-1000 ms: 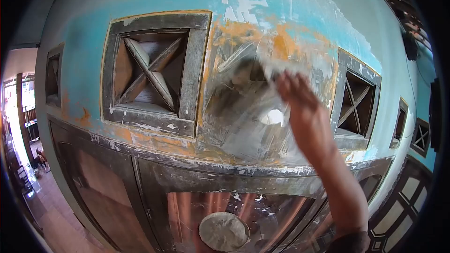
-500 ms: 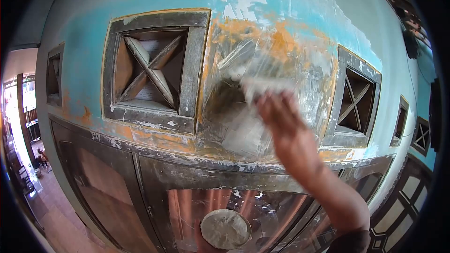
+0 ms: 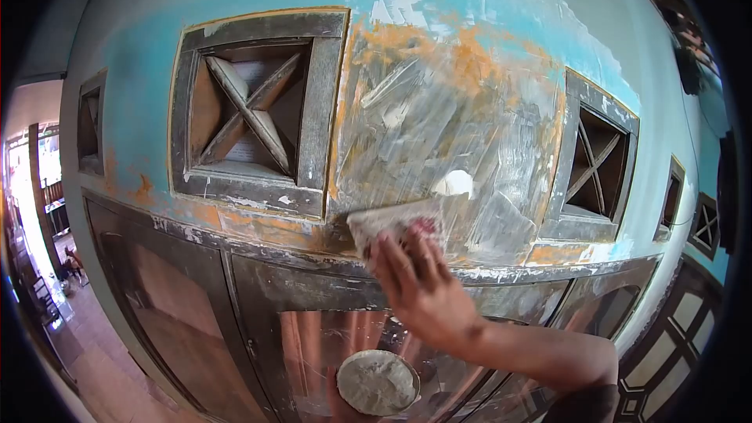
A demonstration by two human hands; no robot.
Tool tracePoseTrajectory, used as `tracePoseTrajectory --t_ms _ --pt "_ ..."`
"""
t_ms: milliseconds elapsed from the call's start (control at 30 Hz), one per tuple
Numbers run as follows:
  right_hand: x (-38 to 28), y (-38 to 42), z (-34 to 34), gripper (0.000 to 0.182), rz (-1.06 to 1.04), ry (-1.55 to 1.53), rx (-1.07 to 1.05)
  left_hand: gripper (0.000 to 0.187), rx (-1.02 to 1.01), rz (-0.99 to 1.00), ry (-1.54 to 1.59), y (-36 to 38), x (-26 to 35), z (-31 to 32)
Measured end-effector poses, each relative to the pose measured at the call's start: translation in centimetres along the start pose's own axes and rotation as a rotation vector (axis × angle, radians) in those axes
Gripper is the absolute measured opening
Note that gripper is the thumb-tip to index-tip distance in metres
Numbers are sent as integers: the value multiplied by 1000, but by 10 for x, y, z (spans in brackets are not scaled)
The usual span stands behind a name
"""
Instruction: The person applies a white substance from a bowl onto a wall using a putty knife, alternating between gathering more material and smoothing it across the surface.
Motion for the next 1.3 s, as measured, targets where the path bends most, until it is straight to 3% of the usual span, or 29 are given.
tracePoseTrajectory --t_ms 100,167,200,300,433,500,533,600,633,700,767,833,933,1000,1033,1067,1100,1233,1300 --pt "77 -43 -57 53 139 66 159 101 14 -9 -1 -1 -1 1" --pt "131 -64 -68 50 242 177 288 101 27 -16 8 1 -6 0" --pt "146 -72 -68 50 266 92 299 101 32 -19 11 2 -8 -1" --pt "126 -74 -14 52 197 230 166 102 50 -28 21 4 -12 -4" --pt "-5 -17 33 50 5 175 36 103 38 -25 3 11 -14 -6" --pt "-28 6 18 50 -24 22 13 103 41 -41 58 12 -16 -2" --pt "-31 10 7 49 -42 -127 -9 103 39 -41 52 13 -18 -2" --pt "10 -5 -20 50 37 -12 47 103 282 168 -560 20 -4 -21" --pt "50 -20 -45 49 124 -112 116 103 284 163 -559 20 -2 -26" --pt "113 -30 -64 51 211 166 215 101 283 138 -524 19 2 -37" --pt "145 -27 -48 53 276 149 212 101 276 139 -517 17 -6 -19" --pt "117 -9 -9 52 246 190 82 100 265 140 -516 16 -8 -16" --pt "20 35 31 53 54 142 -63 100 305 140 -535 18 0 -38" --pt "-2 45 22 53 29 72 -114 98 49 -87 57 18 -17 -22" --pt "-2 44 6 53 32 41 -105 98 49 -84 49 17 -21 -16" --pt "-2 44 -10 53 32 11 -101 98 168 38 -281 18 -20 -20" --pt "27 26 -30 56 70 24 -11 97 287 160 -609 21 -11 -21" --pt "161 -12 -64 53 358 174 235 98 256 149 -575 18 -7 -38" --pt "172 -3 -35 55 283 191 165 99 266 124 -540 19 -12 -28"
Point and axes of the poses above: each hand's wrist, its own y-axis away from the middle knuckle, its own z-axis out of the palm, x = y × z, the point moved 9 cm from there along -y, towards the middle knuckle, and after that the axes turned 1 degree about -y, right-handed, at the moved point
